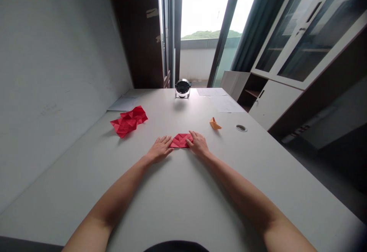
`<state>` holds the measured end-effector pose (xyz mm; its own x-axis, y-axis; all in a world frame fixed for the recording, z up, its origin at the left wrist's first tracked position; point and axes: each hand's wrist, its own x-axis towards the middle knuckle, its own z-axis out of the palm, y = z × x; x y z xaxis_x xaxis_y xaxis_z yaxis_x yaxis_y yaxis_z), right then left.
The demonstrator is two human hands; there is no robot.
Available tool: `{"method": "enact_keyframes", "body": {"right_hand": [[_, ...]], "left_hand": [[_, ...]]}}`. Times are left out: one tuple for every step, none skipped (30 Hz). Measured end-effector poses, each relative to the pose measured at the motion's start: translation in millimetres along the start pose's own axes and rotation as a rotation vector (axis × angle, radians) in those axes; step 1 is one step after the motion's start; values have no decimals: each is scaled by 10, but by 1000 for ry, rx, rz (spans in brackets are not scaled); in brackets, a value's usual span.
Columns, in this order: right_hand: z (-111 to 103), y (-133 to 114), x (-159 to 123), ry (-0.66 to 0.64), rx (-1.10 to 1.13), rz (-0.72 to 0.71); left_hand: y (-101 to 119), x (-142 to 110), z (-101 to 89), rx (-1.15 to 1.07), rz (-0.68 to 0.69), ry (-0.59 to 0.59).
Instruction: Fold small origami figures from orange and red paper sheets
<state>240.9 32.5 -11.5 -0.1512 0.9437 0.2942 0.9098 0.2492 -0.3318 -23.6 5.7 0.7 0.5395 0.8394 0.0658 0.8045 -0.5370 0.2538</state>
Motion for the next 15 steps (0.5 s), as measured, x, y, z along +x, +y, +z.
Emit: {"method": "enact_keyframes", "body": {"right_hand": [[-1,3,0,1,8,-13],[-2,4,0,-2,17,-30],[-3,4,-2,-7,25,-50],[-4,4,-4,-14,31,-69],[-6,3,-7,-20,36,-86],[-8,3,-10,-24,39,-101],[-9,1,-14,-26,43,-116],[-10,0,-18,-26,46,-130],[-11,-1,-22,-26,51,-143],[-12,-3,-26,-25,56,-154],[-12,-4,-29,-24,60,-164],[-13,-6,-31,-25,65,-174],[-15,-8,-33,-25,70,-183],[-17,-11,-34,-27,76,-191],[-20,-14,-35,-29,81,-198]], "left_hand": [[-6,3,-9,-10,0,28],[-12,5,-23,-21,5,57],[-15,7,-40,-33,15,86],[-17,8,-59,-47,30,112],[-17,8,-78,-63,47,134],[-15,7,-97,-81,63,152],[-14,6,-112,-100,76,167],[-13,5,-123,-119,87,178],[-13,5,-128,-135,93,187],[-16,5,-127,-148,93,197],[-21,5,-120,-157,90,207],[-28,7,-108,-163,81,221],[-37,9,-93,-164,68,232],[-48,13,-75,-160,53,239],[-60,18,-56,-152,36,243]]}}
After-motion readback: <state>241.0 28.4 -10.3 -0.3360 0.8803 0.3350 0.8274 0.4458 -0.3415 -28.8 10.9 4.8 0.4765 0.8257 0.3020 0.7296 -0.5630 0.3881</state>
